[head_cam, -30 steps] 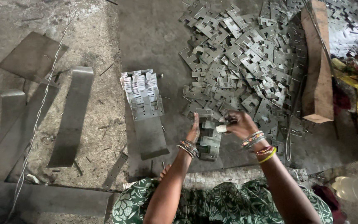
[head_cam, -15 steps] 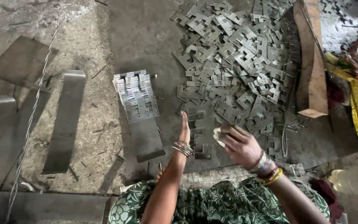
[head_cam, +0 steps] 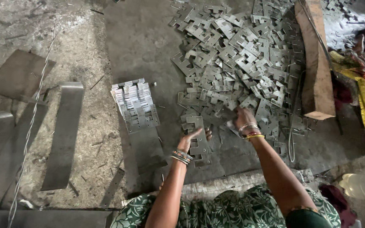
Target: The person sits on the floor and repeatedly picks up small metal brackets from a large pile, stacks them into neat piles, and occasionally uses a small white object to wipe the surfaces of the brackets.
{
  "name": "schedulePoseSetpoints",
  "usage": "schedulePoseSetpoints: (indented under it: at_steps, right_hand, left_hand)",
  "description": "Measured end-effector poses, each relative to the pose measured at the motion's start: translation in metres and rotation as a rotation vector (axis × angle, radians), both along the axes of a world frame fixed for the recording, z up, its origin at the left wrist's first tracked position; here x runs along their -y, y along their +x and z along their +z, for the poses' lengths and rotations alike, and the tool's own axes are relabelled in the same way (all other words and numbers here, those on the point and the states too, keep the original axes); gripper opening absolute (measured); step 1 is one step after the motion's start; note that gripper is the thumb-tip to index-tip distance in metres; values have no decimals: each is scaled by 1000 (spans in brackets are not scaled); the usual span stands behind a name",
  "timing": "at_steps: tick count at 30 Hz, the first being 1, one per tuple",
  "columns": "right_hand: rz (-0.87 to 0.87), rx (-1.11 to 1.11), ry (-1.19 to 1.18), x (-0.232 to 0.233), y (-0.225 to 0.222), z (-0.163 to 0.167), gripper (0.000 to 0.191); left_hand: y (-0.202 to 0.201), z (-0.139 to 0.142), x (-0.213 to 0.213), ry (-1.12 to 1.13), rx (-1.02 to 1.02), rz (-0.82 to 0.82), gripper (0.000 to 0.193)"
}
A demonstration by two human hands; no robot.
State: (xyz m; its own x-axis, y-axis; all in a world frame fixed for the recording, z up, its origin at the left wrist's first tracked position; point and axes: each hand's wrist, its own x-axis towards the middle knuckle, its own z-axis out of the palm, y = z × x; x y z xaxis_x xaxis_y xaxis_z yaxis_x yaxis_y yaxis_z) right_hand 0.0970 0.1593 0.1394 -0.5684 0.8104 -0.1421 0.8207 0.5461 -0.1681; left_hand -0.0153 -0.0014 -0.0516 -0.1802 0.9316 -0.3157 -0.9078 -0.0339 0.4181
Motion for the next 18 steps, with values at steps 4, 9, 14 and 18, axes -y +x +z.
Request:
schedulePoseSetpoints:
  at_steps: [4, 9, 14, 18]
  right_hand:
    - [-30, -504, -397, -6, 9, 15, 60]
    - [31, -372, -418, 1, 18, 17, 63]
    - [129, 108, 52, 29, 22, -22, 54]
    - [213, 27, 154, 33, 25, -40, 50]
  left_hand:
    - [-1, -20, -7, 111, -179, 143, 54]
    - [0, -20, -6, -184, 29, 161, 89]
    - [-5, -17, -3, -265, -320, 303, 108]
    - [-7, -22, -5, -252, -434, 284, 109]
